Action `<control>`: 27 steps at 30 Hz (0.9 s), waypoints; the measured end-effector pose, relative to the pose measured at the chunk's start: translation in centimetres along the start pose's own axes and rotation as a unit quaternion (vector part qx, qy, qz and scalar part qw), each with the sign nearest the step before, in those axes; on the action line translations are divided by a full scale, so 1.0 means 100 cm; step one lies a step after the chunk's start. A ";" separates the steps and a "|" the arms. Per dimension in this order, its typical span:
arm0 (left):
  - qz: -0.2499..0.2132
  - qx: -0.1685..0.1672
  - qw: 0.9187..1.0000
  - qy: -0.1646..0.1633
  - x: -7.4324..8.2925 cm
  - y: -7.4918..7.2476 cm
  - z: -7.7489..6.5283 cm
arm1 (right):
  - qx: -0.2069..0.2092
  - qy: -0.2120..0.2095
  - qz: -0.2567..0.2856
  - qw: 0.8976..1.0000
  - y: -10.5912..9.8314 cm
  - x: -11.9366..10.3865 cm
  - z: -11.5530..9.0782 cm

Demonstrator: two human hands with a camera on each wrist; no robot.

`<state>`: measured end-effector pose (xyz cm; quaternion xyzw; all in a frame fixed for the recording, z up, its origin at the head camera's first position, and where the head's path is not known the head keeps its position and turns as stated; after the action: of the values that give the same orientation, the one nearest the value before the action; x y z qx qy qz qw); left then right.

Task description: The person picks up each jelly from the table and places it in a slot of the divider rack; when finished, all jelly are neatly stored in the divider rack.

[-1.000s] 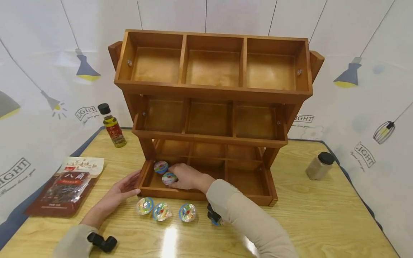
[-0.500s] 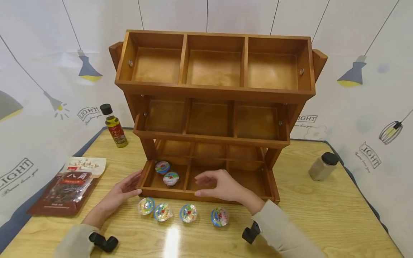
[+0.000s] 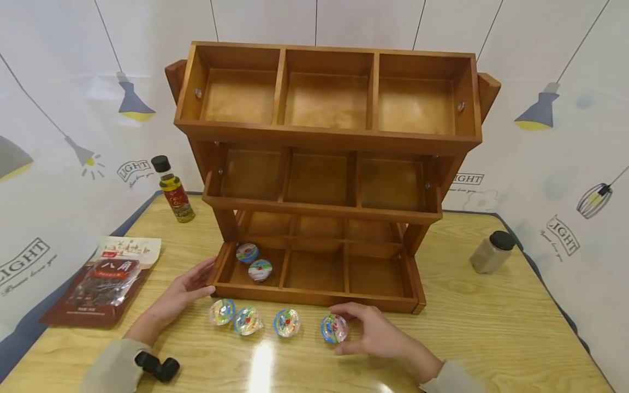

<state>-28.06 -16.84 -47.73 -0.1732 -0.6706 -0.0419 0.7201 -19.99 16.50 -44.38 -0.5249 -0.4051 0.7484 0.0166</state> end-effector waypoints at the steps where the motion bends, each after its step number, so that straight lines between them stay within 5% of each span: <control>1: -0.001 0.000 1.000 -0.001 0.000 0.000 0.000 | 0.004 0.005 0.018 1.000 0.002 0.004 -0.001; 11: -0.004 0.000 1.000 -0.001 0.001 0.001 -0.002 | 0.049 0.007 0.089 0.995 0.005 0.015 -0.004; 27: 0.005 -0.001 1.000 0.002 0.000 -0.001 -0.001 | 0.065 0.004 0.075 0.995 0.004 0.006 0.002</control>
<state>-27.99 -16.93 -47.76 -0.1774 -0.6680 -0.0393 0.7216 -20.25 16.42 -45.05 -0.5548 -0.3156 0.7698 -0.0037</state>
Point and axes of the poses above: each hand's wrist, its own z-axis towards the middle knuckle, its own y-axis out of the palm, x = y × z, the point moved 9 cm from there along z, towards the middle knuckle, and after that the axes turned 4 degrees about x, right-handed, at the moved point
